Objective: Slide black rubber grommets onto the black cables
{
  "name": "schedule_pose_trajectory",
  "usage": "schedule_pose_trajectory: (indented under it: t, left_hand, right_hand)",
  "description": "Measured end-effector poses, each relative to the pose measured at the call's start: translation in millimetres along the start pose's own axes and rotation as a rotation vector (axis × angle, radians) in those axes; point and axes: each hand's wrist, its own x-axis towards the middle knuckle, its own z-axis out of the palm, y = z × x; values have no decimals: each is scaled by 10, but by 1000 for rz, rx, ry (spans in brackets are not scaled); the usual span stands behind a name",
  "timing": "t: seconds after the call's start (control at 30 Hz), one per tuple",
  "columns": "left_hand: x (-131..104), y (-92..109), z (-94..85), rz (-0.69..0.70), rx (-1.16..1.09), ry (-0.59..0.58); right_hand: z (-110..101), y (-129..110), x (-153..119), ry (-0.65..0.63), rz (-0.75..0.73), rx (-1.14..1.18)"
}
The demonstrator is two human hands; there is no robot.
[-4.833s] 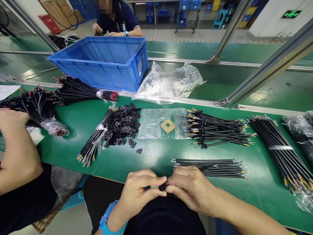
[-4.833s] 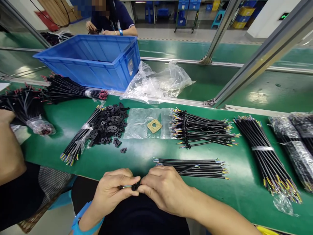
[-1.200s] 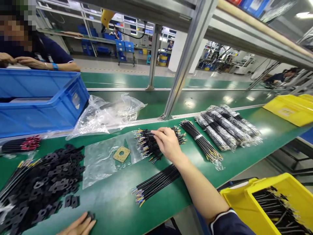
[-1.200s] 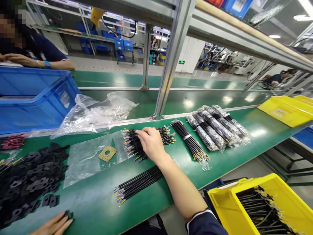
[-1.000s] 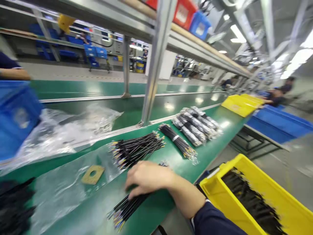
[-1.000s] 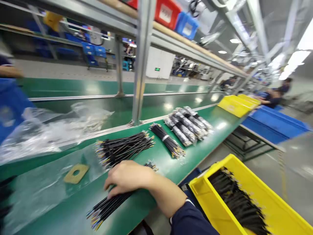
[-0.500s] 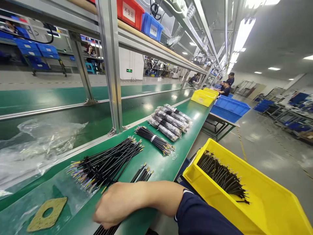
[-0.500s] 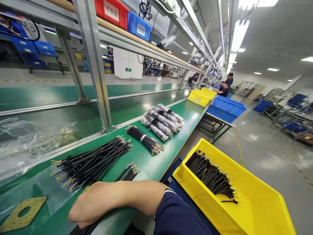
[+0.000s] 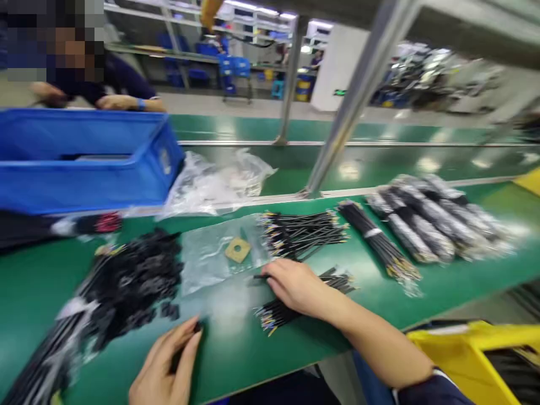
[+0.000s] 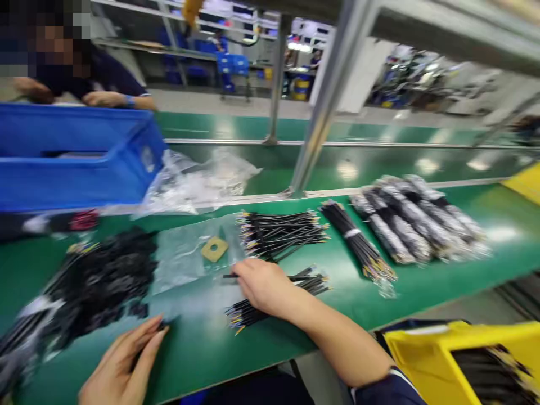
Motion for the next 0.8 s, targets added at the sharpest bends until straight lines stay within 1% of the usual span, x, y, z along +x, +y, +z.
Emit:
schedule_pose_trajectory:
  t: [0.03, 0.07, 0.1, 0.17, 0.23, 0.4, 0.57, 0.6, 0.73, 0.8]
  left_hand:
    - [-19, 23, -42, -36, 29, 8]
    - [-20, 50, -61, -52, 38, -13]
    - [-9, 78, -63, -75, 35, 19]
    - [19, 122, -50, -78, 9, 17]
    - [33, 143, -42, -72, -13, 1]
    - [19, 154, -54, -99, -60, -34]
    - [-8, 241, -33, -220, -119, -10]
    - [-8, 249, -31, -226, -121, -6]
    - [-3, 234, -47, -174, -119, 7]
    - [-6, 227, -52, -226, -176, 9]
  right_hand:
    - [95, 24, 18, 44, -15, -20]
    - [189, 42, 38, 84, -30, -66]
    - [274, 54, 58, 111, -33, -103]
    - [403, 54, 100, 136, -28, -158]
    - [472, 38, 150, 136, -12, -188]
    - [482, 5, 262, 90, -9, -270]
    - [418, 13, 246, 49, -28, -314]
    - [409, 14, 238, 45, -26, -322]
    - [418, 12, 224, 44, -6, -345]
    - [437, 15, 230, 53, 4, -347]
